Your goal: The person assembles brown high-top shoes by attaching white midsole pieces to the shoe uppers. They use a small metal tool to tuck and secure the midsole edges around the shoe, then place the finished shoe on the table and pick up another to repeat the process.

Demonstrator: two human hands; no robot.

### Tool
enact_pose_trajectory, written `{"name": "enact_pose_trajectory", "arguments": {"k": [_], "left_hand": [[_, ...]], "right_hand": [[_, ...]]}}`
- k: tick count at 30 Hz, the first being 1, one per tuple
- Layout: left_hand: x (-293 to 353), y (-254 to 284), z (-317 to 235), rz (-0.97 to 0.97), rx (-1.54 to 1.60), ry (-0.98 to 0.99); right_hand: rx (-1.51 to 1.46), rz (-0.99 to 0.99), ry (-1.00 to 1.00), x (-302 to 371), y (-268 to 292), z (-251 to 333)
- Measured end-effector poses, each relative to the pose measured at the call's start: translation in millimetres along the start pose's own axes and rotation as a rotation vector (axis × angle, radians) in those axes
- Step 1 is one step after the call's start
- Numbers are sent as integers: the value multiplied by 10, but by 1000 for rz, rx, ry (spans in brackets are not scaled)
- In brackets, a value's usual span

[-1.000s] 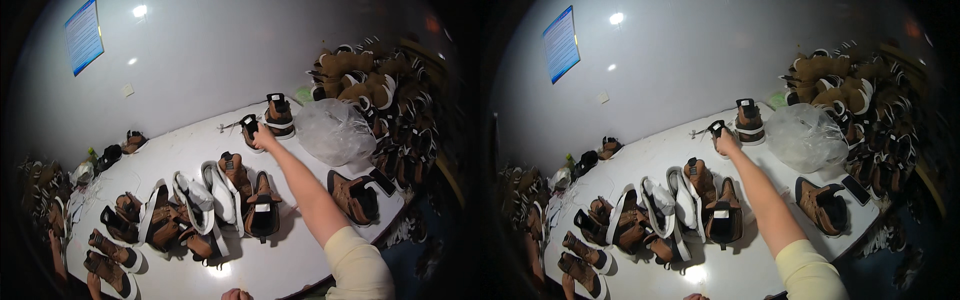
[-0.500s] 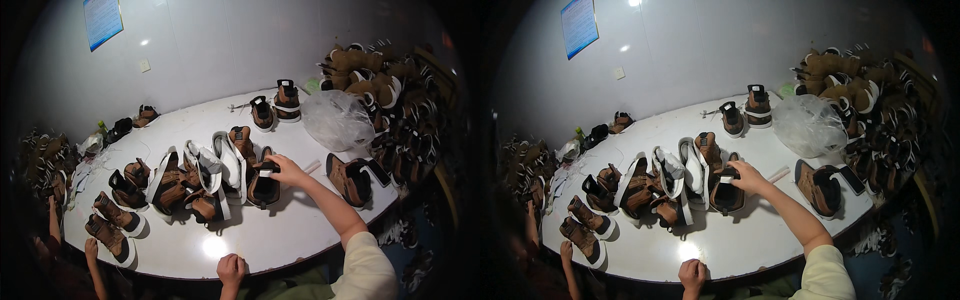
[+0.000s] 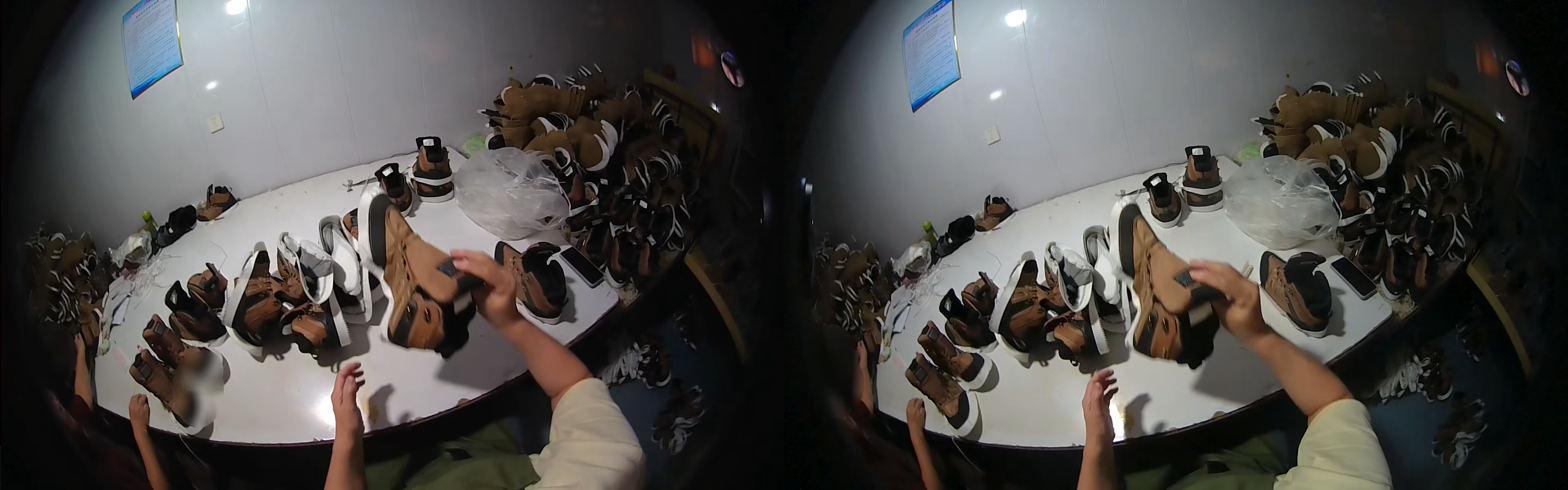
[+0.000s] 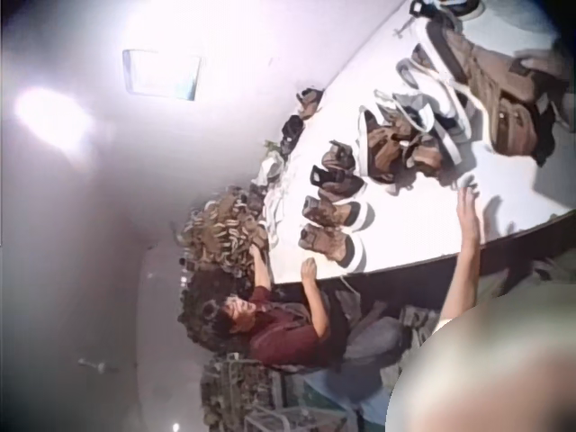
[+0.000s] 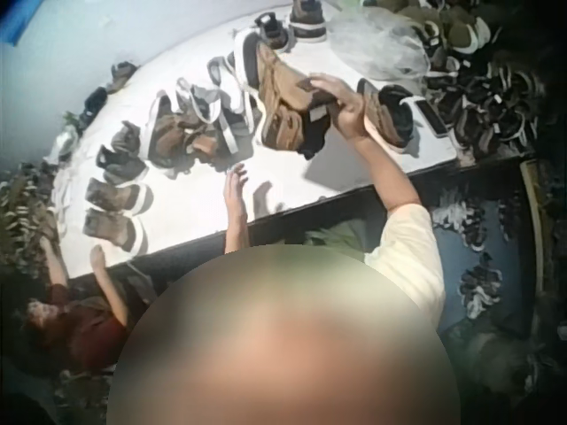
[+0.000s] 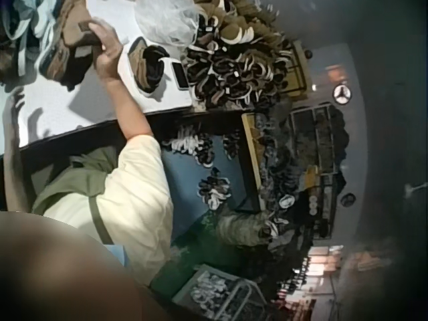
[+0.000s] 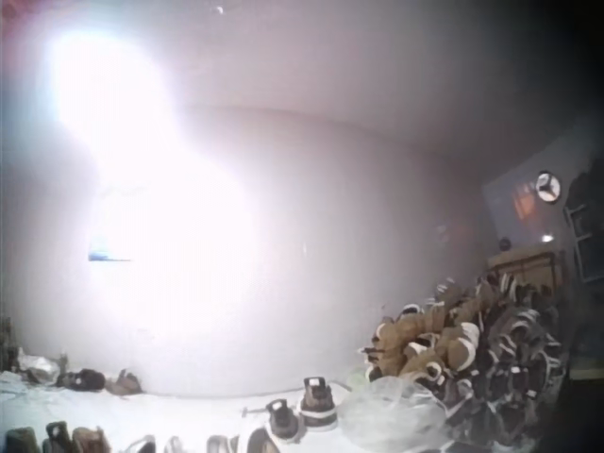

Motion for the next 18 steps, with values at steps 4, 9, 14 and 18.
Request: {"name": "enact_pose_trajectory", "arguments": {"k": [4,9,14,18], "left_hand": [[39,-484,43,150,239,215],[240,-704,254,115,410,470],[326,-473,283,-22,252,364],[371,-472,388,-48,318,395]], "right_hand": [[-26,-51,-88,650,99,210],[-141,-68,-274,1295,109,265],[-194,-30,-366,1615,83,242],[-326,51,-433,1825,20,166]]}}
Point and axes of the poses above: each hand's wrist, its own x-axis away from the middle knuckle, its own y-axis out of the back of the hand, z = x × y, the point moved 8 cm from there along -x, towards the middle knuckle, and after that the axes turned 13 degrees about x, right-handed, at the moved point
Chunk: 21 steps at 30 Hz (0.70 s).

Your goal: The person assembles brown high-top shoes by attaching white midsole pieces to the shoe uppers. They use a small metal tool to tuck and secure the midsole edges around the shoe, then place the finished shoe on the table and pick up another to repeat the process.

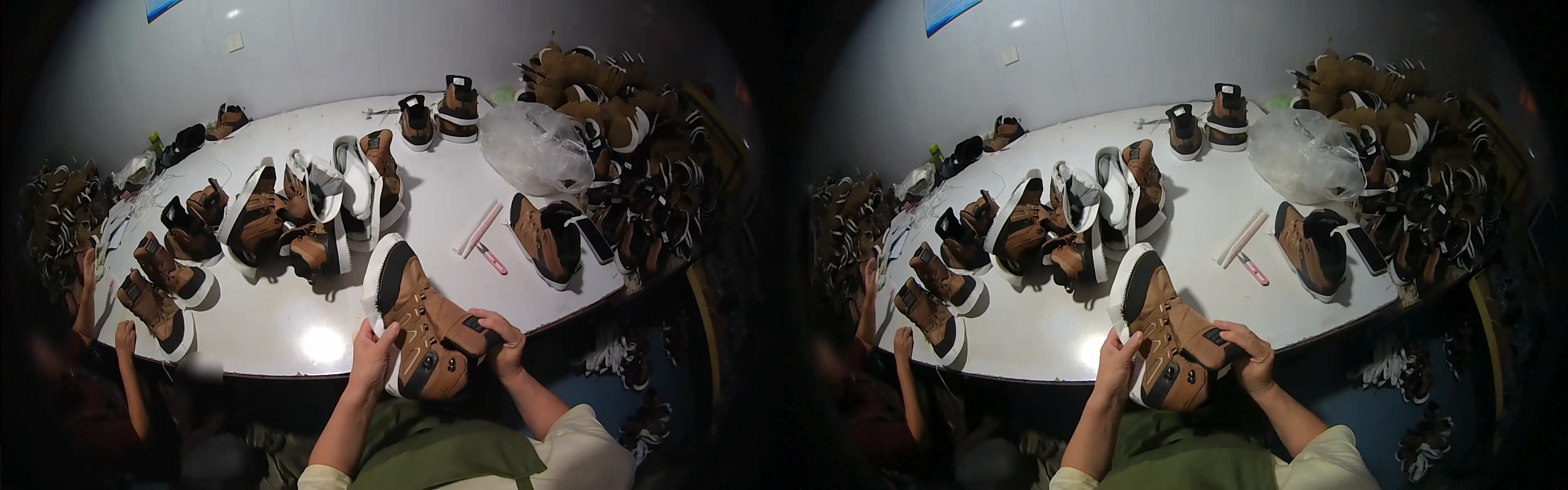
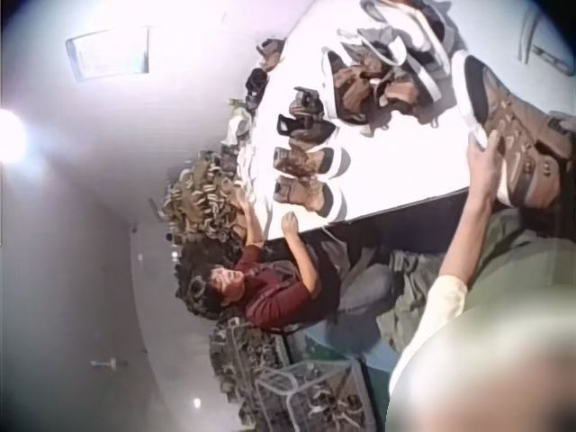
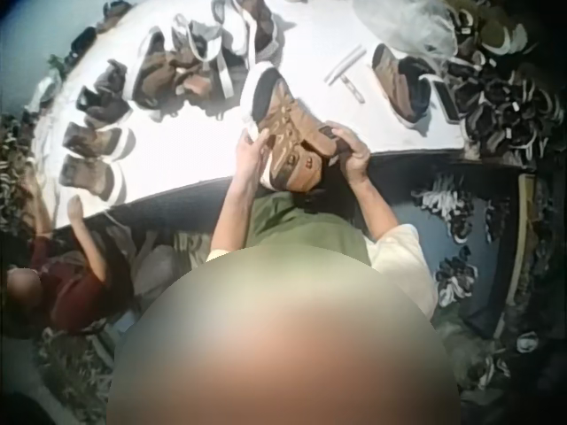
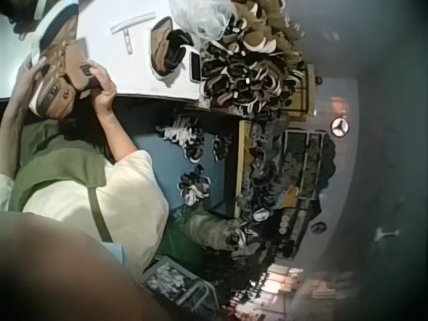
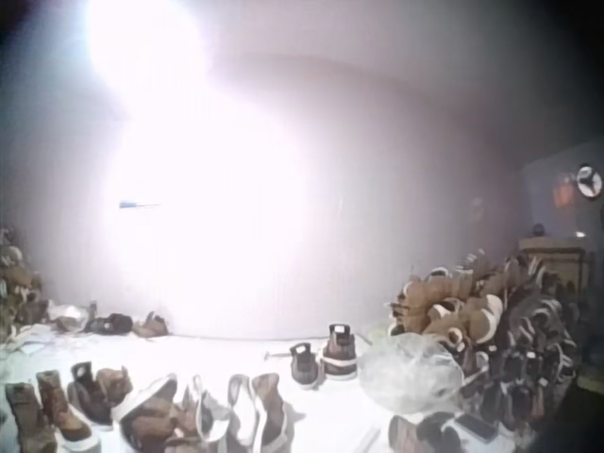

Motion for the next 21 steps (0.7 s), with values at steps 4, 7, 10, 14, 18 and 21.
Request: {"name": "enact_pose_trajectory", "arguments": {"k": [4,7,10,14,18,21], "left_hand": [[-6,-39,45,53,64,6],[52,-129,21,95,129,45],[73,-144,75,139,153,93],[72,-119,111,188,154,90],[88,-38,31,184,124,71],[104,48,-45,120,170,94]], "right_hand": [[-311,308,-237,13,-66,-115],[-982,470,-379,-41,-32,-219],[-775,303,-588,-128,-64,-719],[-1230,477,-901,0,-961,-574],[-1393,562,-1022,130,-1364,-387],[-1226,540,-1058,179,-1370,-482]]}}
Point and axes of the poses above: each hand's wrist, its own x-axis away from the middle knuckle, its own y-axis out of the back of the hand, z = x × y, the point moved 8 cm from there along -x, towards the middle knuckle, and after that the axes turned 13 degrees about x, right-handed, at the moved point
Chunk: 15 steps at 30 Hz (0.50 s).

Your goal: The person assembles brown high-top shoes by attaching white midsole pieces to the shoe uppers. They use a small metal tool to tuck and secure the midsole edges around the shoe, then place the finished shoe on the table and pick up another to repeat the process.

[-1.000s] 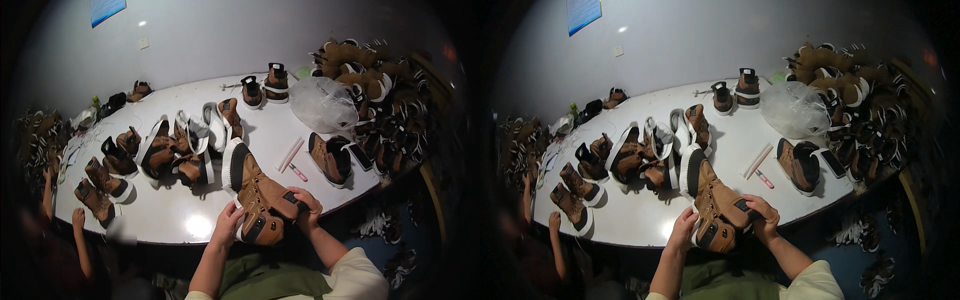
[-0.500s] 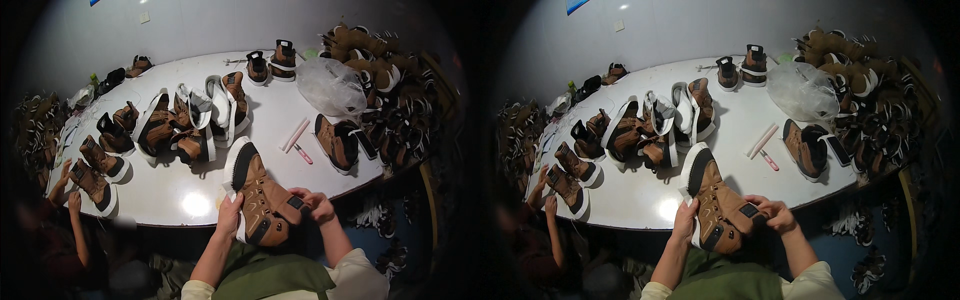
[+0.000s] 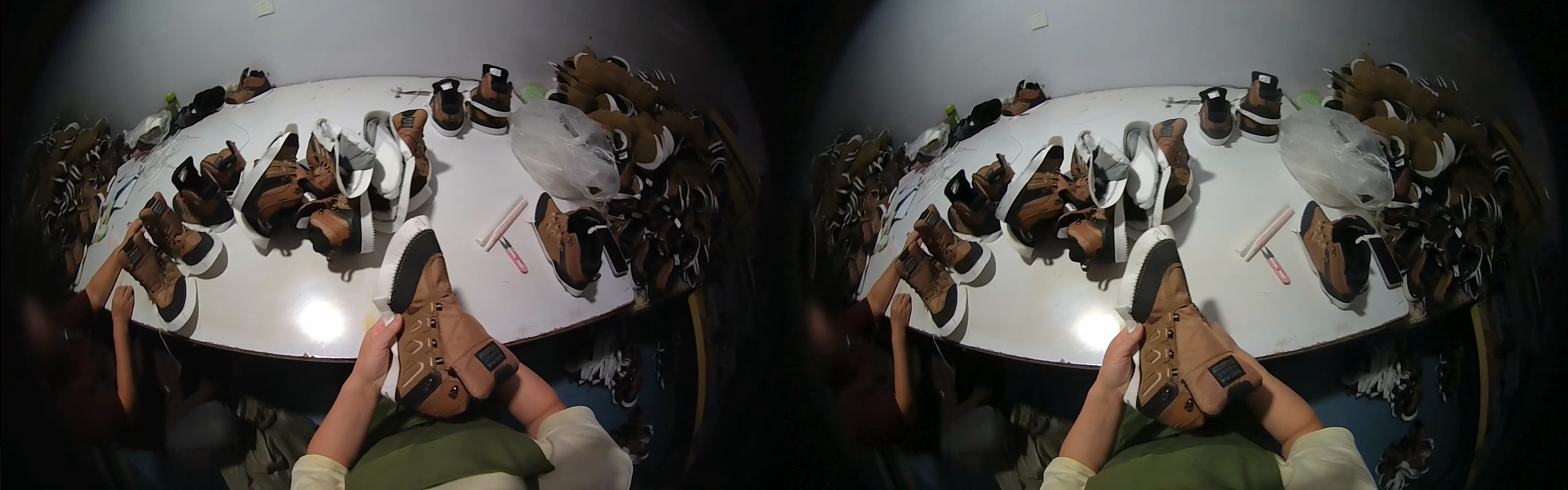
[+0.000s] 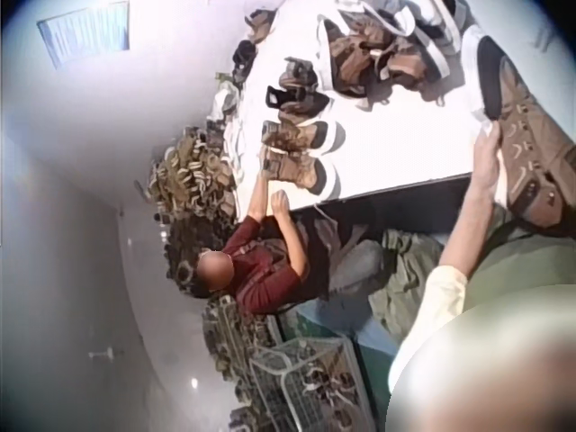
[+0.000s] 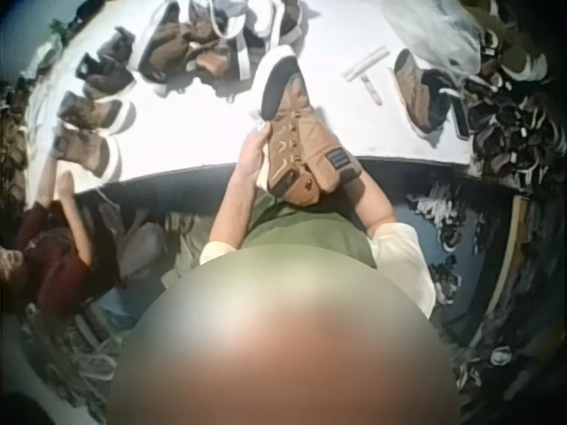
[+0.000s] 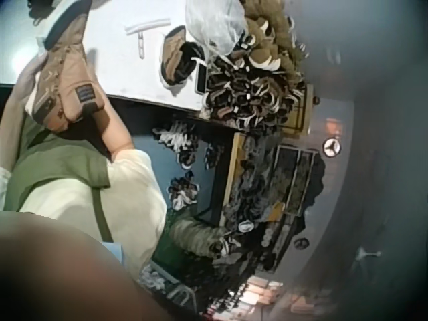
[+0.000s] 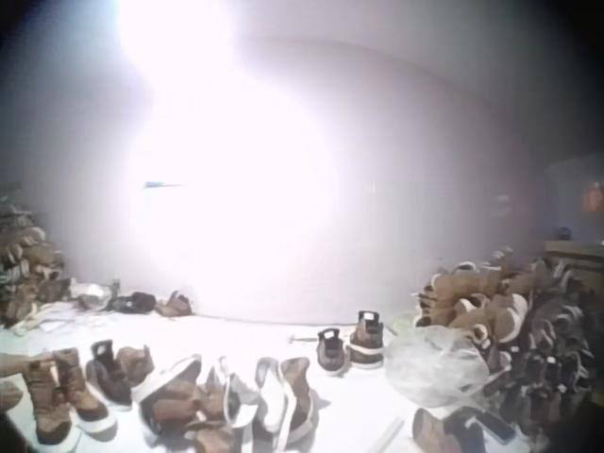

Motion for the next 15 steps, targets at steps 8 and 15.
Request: {"name": "enact_pose_trajectory", "arguments": {"k": [8,15], "left_hand": [[-46,171,-71,-137,126,-185],[-40,317,-38,-197,95,-107]], "right_hand": [[453,-283,-136,193,202,-118],[735,-373,-205,160,221,-187]]}}
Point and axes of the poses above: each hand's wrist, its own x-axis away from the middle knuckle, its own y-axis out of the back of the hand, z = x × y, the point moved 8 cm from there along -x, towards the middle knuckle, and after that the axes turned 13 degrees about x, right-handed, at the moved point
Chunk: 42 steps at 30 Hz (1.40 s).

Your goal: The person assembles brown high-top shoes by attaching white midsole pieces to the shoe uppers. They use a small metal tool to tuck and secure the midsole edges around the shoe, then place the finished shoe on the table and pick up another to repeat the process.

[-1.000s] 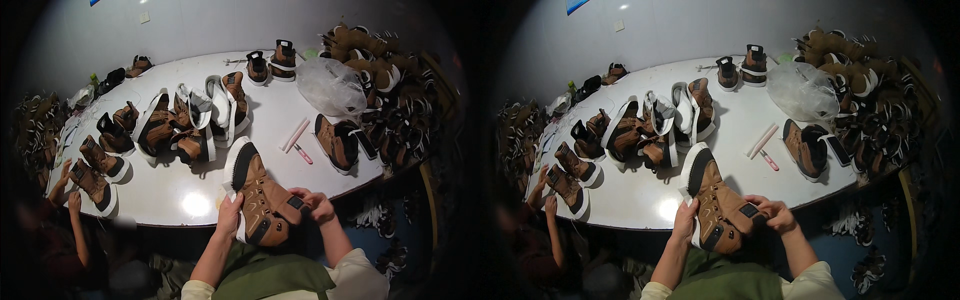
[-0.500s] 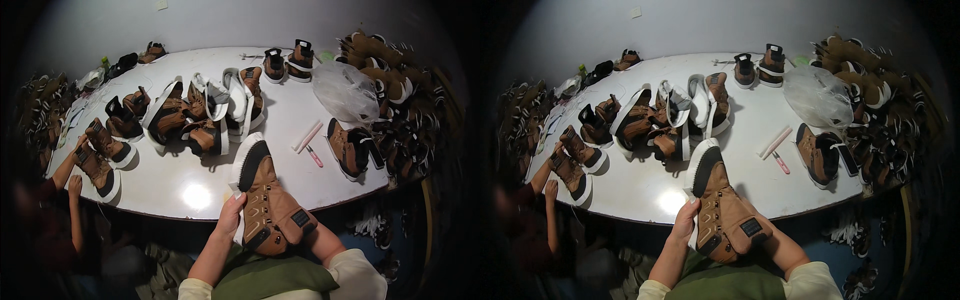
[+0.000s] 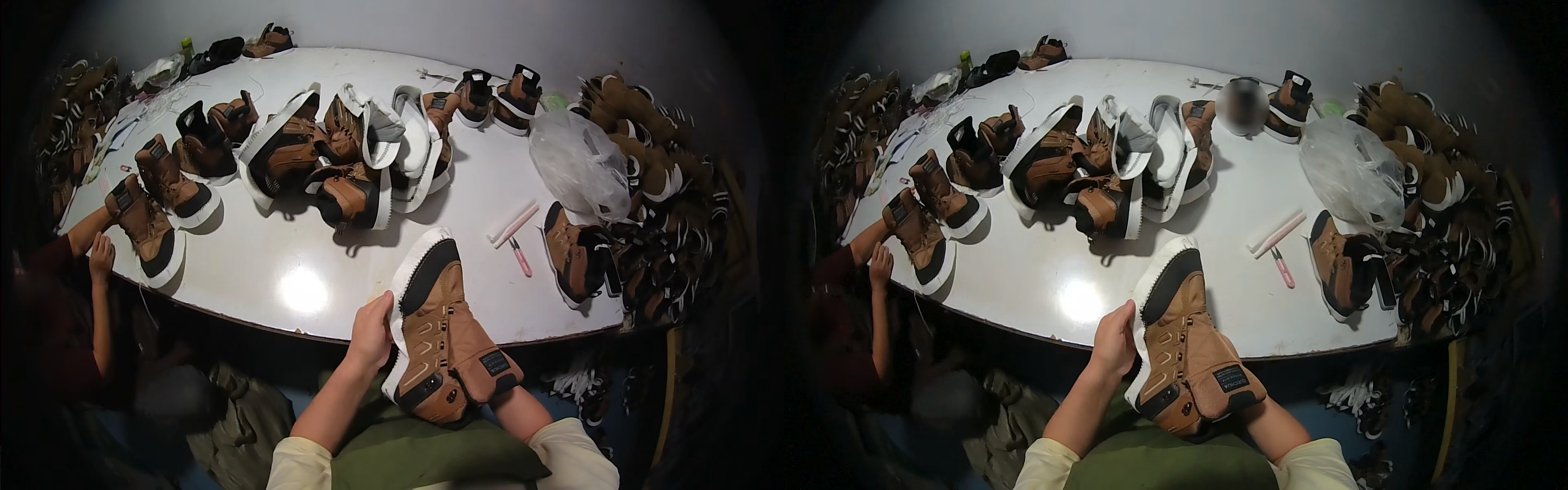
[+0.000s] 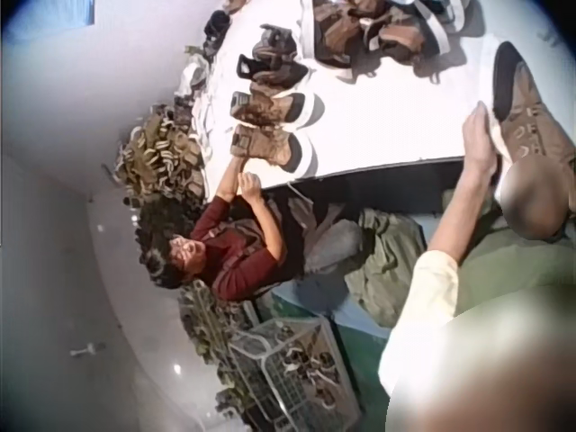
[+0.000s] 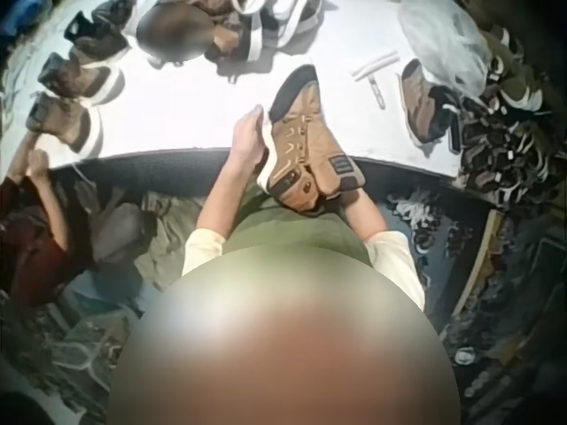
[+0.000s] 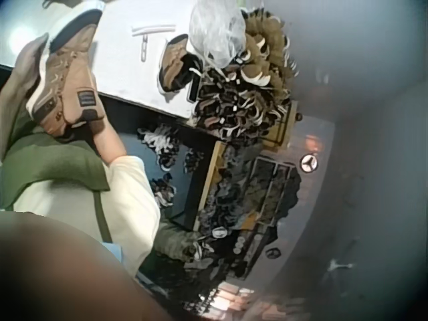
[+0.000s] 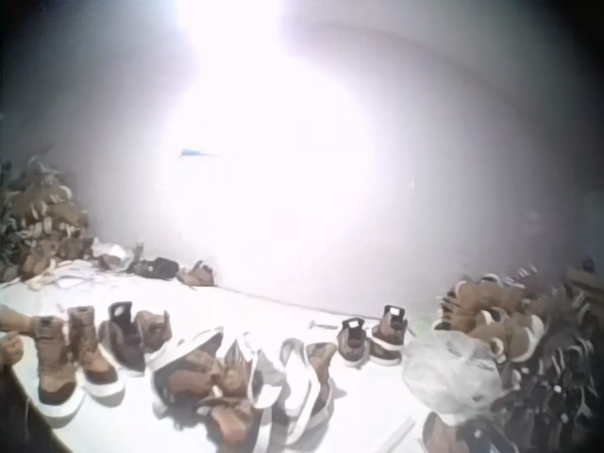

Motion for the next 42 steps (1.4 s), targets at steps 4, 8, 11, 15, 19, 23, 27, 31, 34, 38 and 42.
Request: {"name": "enact_pose_trajectory", "arguments": {"k": [4,8,11,15,19,23,27,31,34,38,42], "left_hand": [[-54,147,62,18,29,30],[-7,56,-87,72,-104,-52],[46,3,-209,66,-203,-112],[86,20,-323,65,-287,-297],[90,-69,-355,130,-580,-420],[102,-118,-399,95,-724,-497],[170,-216,-484,85,-825,-621],[237,-263,-522,84,-963,-823],[284,-319,-570,67,-1065,-899],[332,-368,-593,33,-1124,-914],[250,-291,-525,40,-1068,-812]], "right_hand": [[67,-23,-4,-62,-42,5],[104,-39,-8,-81,-49,7],[122,-49,-13,-81,-47,-1],[148,-58,-17,-91,-35,11],[174,-69,-22,-85,-26,13],[205,-75,-26,-74,-16,14],[247,-85,-37,-44,9,14],[309,-98,-46,37,42,6],[336,-99,-54,79,48,-5],[358,-104,-64,106,59,-18],[352,-110,-70,117,89,-41]]}}
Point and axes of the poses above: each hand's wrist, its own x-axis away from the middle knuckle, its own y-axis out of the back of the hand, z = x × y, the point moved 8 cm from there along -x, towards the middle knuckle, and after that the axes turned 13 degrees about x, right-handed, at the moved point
